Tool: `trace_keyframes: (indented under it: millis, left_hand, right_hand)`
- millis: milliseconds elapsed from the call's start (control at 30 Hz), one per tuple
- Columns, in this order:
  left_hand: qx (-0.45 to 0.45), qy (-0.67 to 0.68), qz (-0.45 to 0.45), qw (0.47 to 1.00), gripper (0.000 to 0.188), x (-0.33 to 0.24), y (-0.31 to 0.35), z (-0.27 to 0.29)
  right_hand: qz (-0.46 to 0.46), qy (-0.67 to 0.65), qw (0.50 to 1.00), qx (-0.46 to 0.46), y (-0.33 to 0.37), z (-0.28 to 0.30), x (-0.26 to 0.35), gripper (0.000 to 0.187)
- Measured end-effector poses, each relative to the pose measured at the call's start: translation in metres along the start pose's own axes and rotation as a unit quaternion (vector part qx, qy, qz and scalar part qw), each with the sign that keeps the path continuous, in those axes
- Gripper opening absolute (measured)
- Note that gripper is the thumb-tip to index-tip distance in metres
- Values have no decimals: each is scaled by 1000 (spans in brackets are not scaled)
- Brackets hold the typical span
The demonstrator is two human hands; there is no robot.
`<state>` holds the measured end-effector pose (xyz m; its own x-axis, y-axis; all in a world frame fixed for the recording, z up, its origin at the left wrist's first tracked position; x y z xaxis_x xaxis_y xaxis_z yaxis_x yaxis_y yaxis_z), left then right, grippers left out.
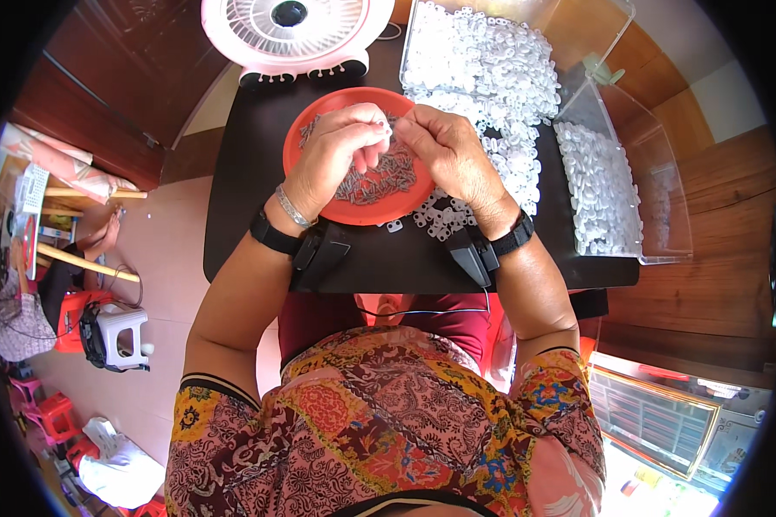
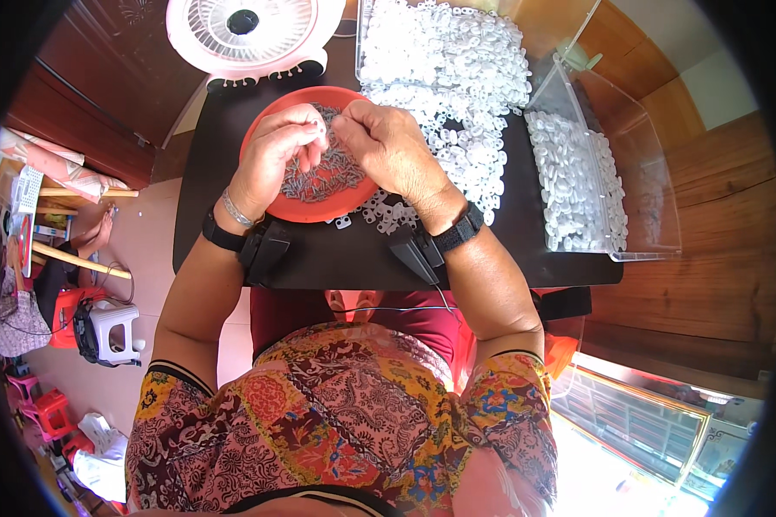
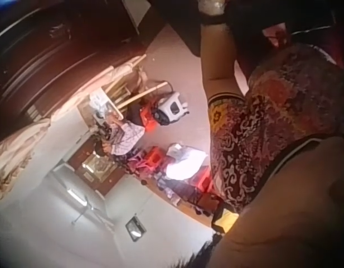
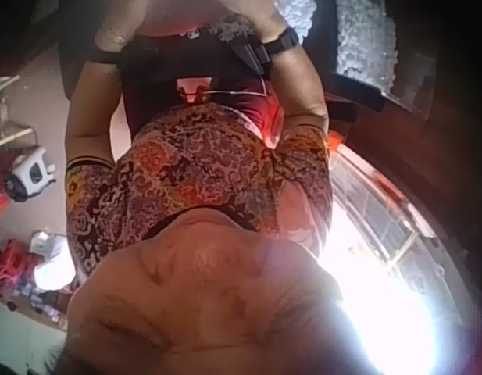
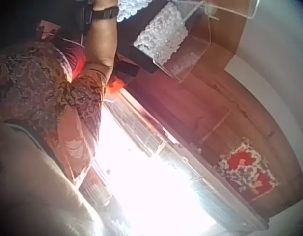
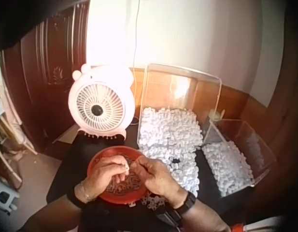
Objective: Assembling small white plastic components by inserting metal pins into them at a workstation.
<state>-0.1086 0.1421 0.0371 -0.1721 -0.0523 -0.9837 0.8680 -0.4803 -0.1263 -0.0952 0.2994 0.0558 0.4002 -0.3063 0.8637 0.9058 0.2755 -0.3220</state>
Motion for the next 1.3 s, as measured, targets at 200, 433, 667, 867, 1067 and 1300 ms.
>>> trace_keyframes:
  millis: [200,433,667,867,1067,1300]
  left_hand:
    - [4,-67,-52,996,20,-8,3,-9]
    - [20,111,2,994,18,4,3,-4]
    - [-1,192,73,979,15,12,2,-1]
    - [9,195,81,977,14,13,1,-1]
    - [-42,14,7,999,17,4,-1,-3]
    - [8,-26,-18,999,20,3,0,-8]
  right_hand:
    - [-19,3,1000,1,1,-1,-2,23]
    - [-1,-3,1000,15,2,-7,2,17]
    - [27,9,1000,3,3,-7,8,12]
    - [17,30,999,0,3,-5,4,15]
    - [-60,1,997,-43,0,3,-7,26]
    - [-43,22,999,-2,1,-6,-8,20]
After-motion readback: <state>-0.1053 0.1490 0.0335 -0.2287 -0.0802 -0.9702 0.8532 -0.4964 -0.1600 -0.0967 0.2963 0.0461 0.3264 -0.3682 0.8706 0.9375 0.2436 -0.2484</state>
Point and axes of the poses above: each hand's wrist, its own y-axis away from the middle knuckle, its own z-axis out of the back of the hand, x = y × z, the point moved 4 cm from there along -y, towards the middle knuckle, and after that the axes turned 11 degrees about -y, right-handed, at the moved point
